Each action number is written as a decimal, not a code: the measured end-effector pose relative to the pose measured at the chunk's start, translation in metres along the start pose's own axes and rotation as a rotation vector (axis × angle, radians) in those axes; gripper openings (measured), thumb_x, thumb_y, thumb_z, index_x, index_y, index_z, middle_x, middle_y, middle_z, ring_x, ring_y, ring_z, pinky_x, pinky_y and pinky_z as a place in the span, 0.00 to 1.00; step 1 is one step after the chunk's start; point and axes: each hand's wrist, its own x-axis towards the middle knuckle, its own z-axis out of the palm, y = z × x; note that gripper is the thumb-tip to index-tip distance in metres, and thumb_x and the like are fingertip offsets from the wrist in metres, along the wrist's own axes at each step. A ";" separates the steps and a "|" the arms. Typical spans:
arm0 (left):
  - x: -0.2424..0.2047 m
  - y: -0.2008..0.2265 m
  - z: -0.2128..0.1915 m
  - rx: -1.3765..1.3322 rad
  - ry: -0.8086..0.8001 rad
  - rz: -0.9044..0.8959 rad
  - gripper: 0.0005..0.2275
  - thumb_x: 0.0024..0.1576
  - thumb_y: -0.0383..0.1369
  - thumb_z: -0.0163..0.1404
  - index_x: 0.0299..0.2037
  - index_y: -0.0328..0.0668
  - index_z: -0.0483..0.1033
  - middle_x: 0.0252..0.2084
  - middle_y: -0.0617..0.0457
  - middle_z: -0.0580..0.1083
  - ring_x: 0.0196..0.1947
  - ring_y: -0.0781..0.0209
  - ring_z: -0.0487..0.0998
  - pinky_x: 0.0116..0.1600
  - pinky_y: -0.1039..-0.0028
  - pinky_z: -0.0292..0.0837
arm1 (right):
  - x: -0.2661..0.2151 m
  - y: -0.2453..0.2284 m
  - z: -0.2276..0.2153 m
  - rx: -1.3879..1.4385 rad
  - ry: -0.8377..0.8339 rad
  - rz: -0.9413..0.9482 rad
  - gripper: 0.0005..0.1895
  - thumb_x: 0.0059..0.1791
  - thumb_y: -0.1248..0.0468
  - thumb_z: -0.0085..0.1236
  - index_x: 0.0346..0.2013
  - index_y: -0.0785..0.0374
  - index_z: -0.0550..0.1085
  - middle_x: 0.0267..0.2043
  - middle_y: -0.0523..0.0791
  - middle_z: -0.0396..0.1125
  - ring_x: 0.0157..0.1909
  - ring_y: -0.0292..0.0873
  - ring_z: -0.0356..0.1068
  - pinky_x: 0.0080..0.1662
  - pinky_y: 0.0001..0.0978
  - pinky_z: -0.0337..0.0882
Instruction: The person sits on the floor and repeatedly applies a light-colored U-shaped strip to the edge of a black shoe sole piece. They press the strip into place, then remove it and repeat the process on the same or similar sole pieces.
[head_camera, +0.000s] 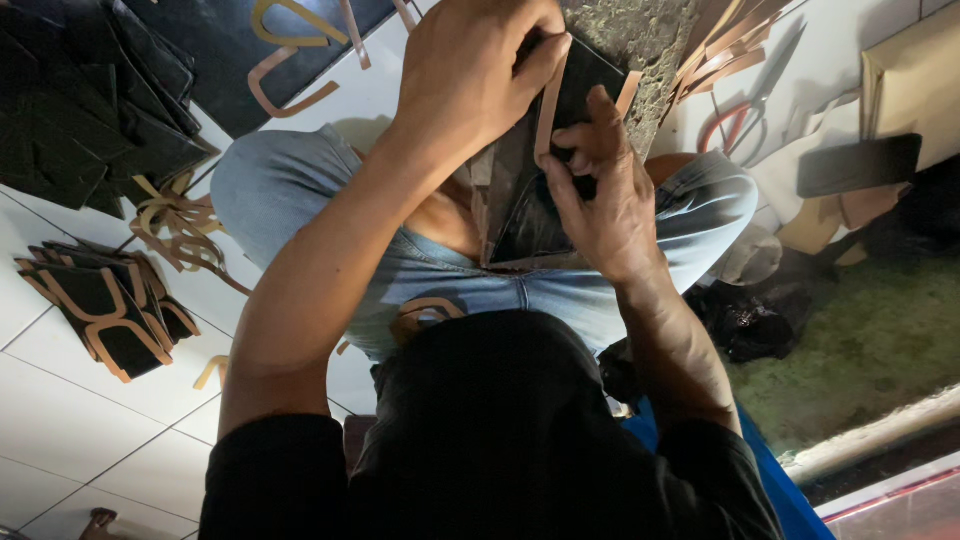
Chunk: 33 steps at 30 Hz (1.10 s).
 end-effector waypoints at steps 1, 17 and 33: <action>0.000 -0.001 0.000 0.007 -0.005 -0.005 0.08 0.63 0.35 0.61 0.40 0.44 0.76 0.32 0.57 0.77 0.30 0.56 0.79 0.34 0.64 0.71 | 0.001 0.000 -0.001 0.015 -0.009 -0.003 0.45 0.57 0.71 0.65 0.78 0.62 0.45 0.51 0.46 0.74 0.43 0.39 0.72 0.48 0.29 0.77; -0.001 -0.008 0.004 0.035 -0.044 -0.043 0.07 0.64 0.36 0.61 0.39 0.45 0.77 0.31 0.59 0.77 0.28 0.62 0.79 0.33 0.68 0.73 | 0.010 -0.010 -0.006 0.019 -0.029 -0.079 0.44 0.58 0.74 0.61 0.79 0.59 0.42 0.52 0.47 0.75 0.54 0.44 0.77 0.51 0.30 0.80; -0.043 0.022 -0.011 0.339 -0.072 0.213 0.12 0.65 0.37 0.60 0.54 0.42 0.77 0.60 0.53 0.68 0.62 0.53 0.65 0.62 0.56 0.63 | -0.012 0.032 0.000 0.309 0.198 0.006 0.39 0.59 0.76 0.60 0.76 0.62 0.46 0.54 0.51 0.75 0.53 0.49 0.80 0.51 0.33 0.78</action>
